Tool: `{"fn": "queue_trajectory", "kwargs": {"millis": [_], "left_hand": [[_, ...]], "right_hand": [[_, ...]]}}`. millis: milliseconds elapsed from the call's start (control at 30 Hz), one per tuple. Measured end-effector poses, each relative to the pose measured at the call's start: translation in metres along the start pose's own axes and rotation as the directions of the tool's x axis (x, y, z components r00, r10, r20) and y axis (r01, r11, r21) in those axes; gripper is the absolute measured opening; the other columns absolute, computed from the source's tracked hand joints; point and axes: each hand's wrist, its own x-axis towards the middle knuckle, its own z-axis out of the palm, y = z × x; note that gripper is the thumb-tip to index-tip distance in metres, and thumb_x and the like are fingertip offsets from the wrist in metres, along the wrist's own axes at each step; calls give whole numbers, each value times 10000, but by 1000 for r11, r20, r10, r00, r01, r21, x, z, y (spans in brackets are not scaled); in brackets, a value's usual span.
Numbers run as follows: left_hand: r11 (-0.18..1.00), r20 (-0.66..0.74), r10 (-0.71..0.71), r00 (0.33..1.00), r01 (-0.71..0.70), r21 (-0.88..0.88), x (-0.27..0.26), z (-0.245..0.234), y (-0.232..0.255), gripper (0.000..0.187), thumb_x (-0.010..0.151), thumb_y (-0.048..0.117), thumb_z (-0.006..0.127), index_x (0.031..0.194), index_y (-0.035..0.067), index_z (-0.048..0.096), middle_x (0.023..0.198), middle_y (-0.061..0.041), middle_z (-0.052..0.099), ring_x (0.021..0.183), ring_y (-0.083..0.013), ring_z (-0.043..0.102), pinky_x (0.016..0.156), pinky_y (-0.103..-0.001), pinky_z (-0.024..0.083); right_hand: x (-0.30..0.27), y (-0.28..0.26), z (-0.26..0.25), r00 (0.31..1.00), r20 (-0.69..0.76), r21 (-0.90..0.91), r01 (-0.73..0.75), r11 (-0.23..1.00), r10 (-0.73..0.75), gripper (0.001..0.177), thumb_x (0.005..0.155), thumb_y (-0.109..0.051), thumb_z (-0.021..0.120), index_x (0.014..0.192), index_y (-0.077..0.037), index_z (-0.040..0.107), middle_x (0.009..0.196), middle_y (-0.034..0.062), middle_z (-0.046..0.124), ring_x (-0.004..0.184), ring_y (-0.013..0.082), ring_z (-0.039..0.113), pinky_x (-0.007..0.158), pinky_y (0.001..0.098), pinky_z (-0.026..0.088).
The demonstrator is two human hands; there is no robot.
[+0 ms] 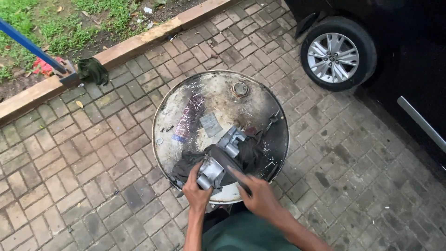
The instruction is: The person holds a metal part over a metal drum and wipes it with a dark cloth. The person repeatedly rubs the cloth over the surface of the part, turning it to access different sides.
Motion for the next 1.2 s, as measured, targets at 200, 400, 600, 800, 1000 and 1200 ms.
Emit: {"fn": "queue_trajectory", "kwargs": {"millis": [200, 400, 600, 800, 1000, 1200], "left_hand": [[996, 42, -95, 995, 95, 3, 11, -6, 12, 664, 630, 109, 655, 1290, 180, 656, 1192, -26, 746, 1057, -225, 739, 823, -352, 571], [997, 12, -51, 999, 50, 58, -2, 3, -1, 587, 788, 317, 826, 1326, 200, 622, 1195, -75, 762, 878, -190, 775, 719, -348, 654], [986, -49, -164, 985, 165, 23, 19, -3, 31, 637, 594, 37, 669, 1184, 267, 729, 1060, 22, 787, 986, -258, 756, 886, -374, 572], [994, 11, -99, 995, 98, 47, 13, 1, 12, 561, 794, 319, 817, 1311, 173, 655, 1177, -29, 769, 950, -169, 771, 815, -322, 652], [999, 24, -14, 1000, 14, 30, 18, -9, 21, 572, 707, 107, 670, 1277, 153, 665, 1189, -37, 752, 1022, -222, 752, 774, -337, 576], [993, 38, -114, 993, 114, 18, 18, -3, 23, 611, 713, 93, 772, 1311, 148, 661, 1194, -54, 765, 976, -177, 764, 825, -320, 632]], "right_hand": [[31, -6, -3, 985, -87, 9, 153, 988, -152, 608, 1024, -79, 569, 1598, -181, 396, 697, 22, 565, 503, 105, 227, 473, 275, 250], [0, -1, -11, 1000, -10, 102, 5, 995, -4, 554, 1029, -239, 539, 1560, -302, 398, 1287, 130, 728, 410, 191, 370, 651, 349, 236], [47, -45, -15, 979, -181, 109, 115, 987, -94, 417, 988, -176, 586, 1393, -139, 676, 944, 197, 775, 830, 408, 761, 673, 436, 641], [-4, 16, -7, 997, -53, 30, 49, 998, -47, 553, 1013, -268, 579, 1544, -315, 434, 1351, 92, 719, 392, 143, 440, 484, 316, 430], [60, -10, -4, 997, 1, 26, 80, 996, -80, 631, 1027, -136, 563, 1604, -287, 358, 858, 99, 720, 454, 116, 270, 446, 305, 299], [-14, 12, -12, 998, -55, 68, 20, 998, -16, 543, 998, -245, 585, 1531, -271, 478, 1376, 89, 710, 1096, 316, 757, 753, 376, 584]]}}
